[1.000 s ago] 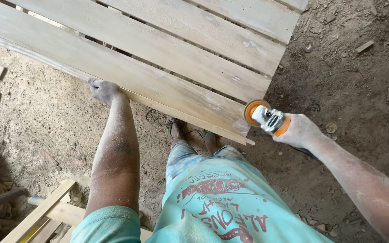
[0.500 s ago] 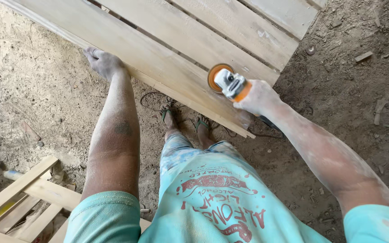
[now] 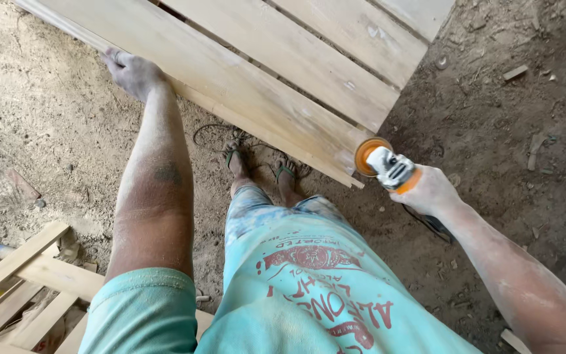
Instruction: The person uses an orbital sander to smooth the surface of a wooden pallet. They move the sander along the slats and edges, occasionally repositioning the pallet to access different areas.
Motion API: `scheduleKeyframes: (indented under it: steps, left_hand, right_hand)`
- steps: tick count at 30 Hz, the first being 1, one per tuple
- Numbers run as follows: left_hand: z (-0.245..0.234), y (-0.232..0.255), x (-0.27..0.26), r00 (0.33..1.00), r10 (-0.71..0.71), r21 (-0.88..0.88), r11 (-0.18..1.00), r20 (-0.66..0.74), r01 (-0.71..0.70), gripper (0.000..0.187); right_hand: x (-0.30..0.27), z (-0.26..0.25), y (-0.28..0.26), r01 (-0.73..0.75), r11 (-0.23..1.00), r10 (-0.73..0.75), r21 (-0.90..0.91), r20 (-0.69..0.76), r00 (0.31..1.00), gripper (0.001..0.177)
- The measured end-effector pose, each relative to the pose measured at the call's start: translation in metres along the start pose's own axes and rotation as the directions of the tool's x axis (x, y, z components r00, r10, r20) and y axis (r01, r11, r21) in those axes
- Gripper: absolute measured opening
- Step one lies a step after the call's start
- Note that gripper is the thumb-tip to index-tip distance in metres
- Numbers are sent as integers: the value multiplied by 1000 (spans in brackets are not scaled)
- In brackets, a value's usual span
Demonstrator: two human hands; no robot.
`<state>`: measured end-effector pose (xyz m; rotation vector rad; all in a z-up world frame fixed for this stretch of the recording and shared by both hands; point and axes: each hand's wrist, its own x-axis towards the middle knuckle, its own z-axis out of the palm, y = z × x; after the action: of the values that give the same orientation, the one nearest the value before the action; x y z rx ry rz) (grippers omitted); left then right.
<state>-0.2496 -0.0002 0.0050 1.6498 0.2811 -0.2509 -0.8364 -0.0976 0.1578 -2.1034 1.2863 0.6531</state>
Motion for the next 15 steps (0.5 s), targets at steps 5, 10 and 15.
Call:
scheduleKeyframes:
  steps: [5,10,15]
  left_hand:
    - [-1,-8,6,1000,-28,35,999,-11,29,63]
    - [-8,-4,4,999,33,126,991,9,-34,63]
    - [-9,4,-4,999,3,75,997,38,-6,65]
  right_hand:
    - [0,11,-21,-76,993,77,89,-6,997,47]
    - [25,-11,-46,-96,974,108,204,-47,993,46]
    - [21,-5,-54,5,987,10,161,-95,995,45]
